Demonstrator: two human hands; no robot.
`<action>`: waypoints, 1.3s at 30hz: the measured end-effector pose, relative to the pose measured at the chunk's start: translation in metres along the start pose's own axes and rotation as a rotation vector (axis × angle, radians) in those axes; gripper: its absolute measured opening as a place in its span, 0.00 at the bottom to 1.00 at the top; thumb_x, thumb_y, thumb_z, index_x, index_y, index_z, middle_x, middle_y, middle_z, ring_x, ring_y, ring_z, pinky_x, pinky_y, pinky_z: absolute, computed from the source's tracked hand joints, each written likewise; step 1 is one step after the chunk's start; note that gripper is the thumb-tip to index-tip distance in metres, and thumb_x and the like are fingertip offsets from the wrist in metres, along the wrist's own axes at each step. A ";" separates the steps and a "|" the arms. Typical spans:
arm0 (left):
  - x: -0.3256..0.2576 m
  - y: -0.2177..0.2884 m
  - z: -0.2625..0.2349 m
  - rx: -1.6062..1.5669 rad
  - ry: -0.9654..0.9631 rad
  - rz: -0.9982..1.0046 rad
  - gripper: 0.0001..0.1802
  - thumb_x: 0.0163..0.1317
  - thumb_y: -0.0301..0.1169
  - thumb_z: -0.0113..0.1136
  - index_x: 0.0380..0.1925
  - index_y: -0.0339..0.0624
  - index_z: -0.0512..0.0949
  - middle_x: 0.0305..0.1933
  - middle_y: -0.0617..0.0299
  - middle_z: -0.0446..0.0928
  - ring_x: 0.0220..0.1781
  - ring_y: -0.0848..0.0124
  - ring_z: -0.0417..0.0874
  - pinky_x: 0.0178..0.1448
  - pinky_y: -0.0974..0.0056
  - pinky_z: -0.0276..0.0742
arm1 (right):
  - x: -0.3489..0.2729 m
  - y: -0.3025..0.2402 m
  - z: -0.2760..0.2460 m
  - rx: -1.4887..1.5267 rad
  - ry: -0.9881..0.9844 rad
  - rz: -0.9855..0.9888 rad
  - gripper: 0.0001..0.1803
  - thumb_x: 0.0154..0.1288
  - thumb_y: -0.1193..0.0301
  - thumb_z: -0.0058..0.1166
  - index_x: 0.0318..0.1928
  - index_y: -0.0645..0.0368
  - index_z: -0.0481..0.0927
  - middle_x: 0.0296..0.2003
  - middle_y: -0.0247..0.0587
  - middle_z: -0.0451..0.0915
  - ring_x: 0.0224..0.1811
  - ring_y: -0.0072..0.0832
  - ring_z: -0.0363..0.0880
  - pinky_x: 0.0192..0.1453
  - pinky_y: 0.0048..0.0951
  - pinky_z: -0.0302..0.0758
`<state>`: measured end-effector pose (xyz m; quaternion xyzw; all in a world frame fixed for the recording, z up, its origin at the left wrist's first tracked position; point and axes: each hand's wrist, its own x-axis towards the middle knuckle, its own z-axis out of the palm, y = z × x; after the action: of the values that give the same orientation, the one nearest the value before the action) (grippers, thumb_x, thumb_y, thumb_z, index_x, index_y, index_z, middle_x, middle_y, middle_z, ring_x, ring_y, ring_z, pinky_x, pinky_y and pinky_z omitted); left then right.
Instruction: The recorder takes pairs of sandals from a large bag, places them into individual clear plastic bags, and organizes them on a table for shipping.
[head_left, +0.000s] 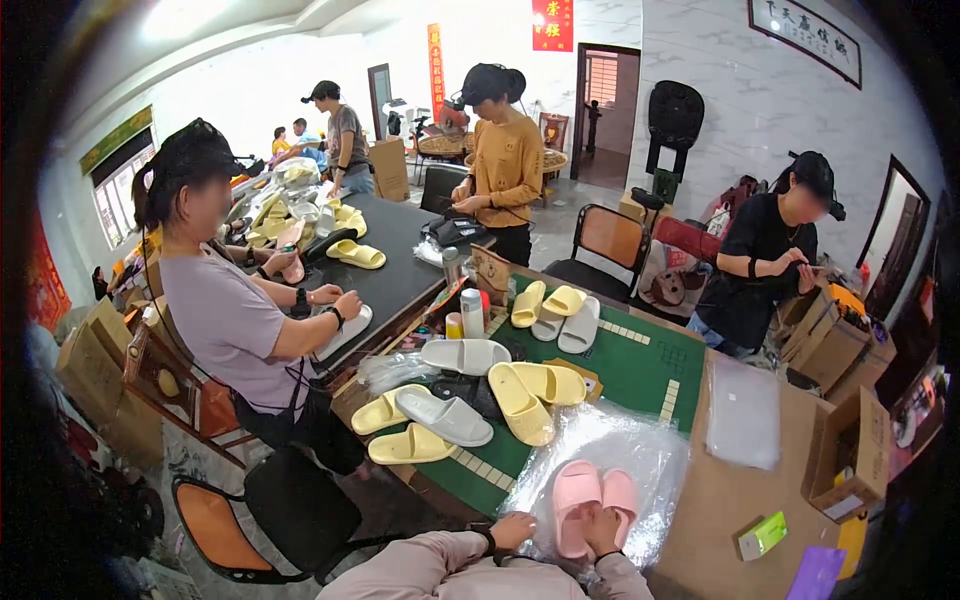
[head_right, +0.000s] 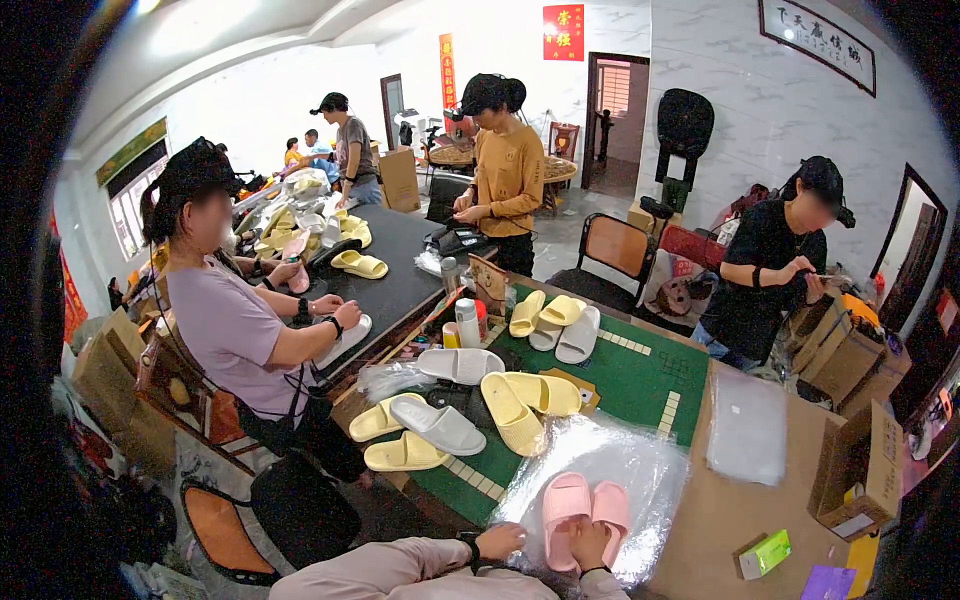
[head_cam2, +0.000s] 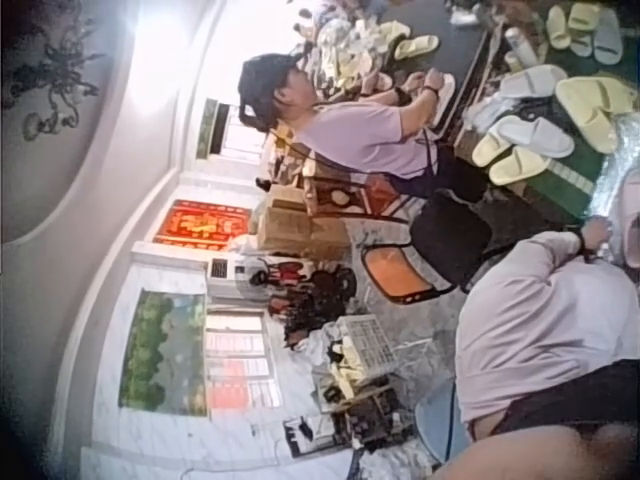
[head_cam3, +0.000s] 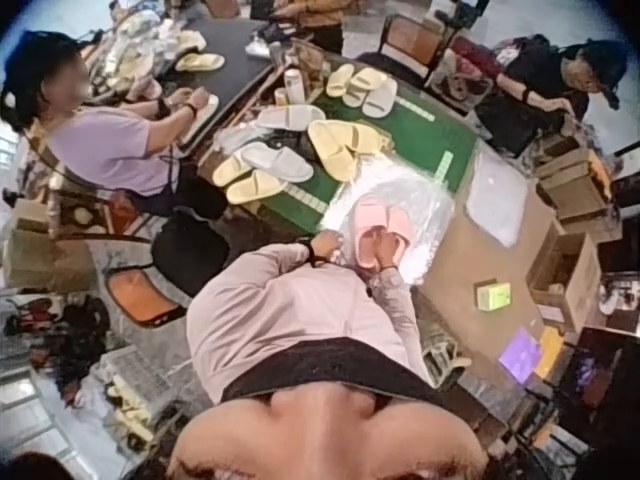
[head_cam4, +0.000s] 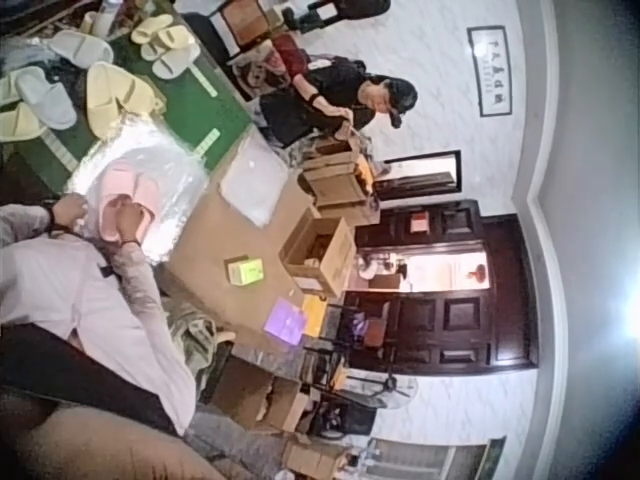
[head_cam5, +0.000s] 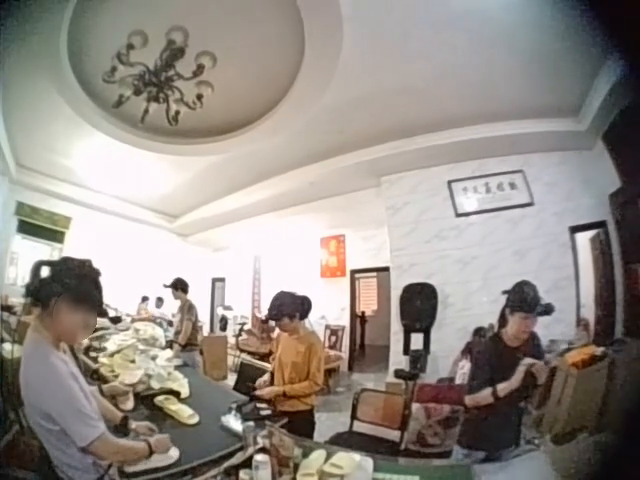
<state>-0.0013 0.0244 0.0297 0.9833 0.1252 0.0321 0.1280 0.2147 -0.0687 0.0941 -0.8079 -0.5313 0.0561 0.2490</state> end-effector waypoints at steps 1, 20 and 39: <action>0.000 -0.005 -0.002 -0.048 0.020 0.063 0.14 0.51 0.33 0.53 0.38 0.43 0.73 0.48 0.55 0.71 0.54 0.56 0.69 0.52 0.57 0.68 | -0.002 0.001 -0.007 0.017 0.002 -0.016 0.14 0.56 0.61 0.47 0.32 0.60 0.75 0.30 0.55 0.74 0.37 0.49 0.71 0.49 0.53 0.60; 0.067 -0.026 0.018 -0.981 0.309 -0.230 0.28 0.55 0.47 0.50 0.55 0.50 0.67 0.61 0.57 0.63 0.64 0.57 0.57 0.62 0.40 0.44 | -0.028 -0.026 -0.122 1.184 -0.571 0.216 0.11 0.58 0.81 0.48 0.43 0.63 0.74 0.30 0.30 0.73 0.32 0.18 0.71 0.36 0.21 0.70; 0.072 -0.018 -0.046 -1.108 0.186 -0.390 0.22 0.66 0.37 0.44 0.54 0.33 0.67 0.52 0.58 0.72 0.50 0.70 0.72 0.53 0.70 0.67 | -0.025 0.000 -0.106 1.396 -0.856 0.573 0.17 0.61 0.78 0.46 0.52 0.66 0.71 0.44 0.36 0.76 0.42 0.19 0.74 0.47 0.17 0.69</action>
<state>0.0595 0.0709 0.0714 0.7218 0.2790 0.1547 0.6142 0.2419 -0.1273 0.1823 -0.4824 -0.1995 0.7290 0.4428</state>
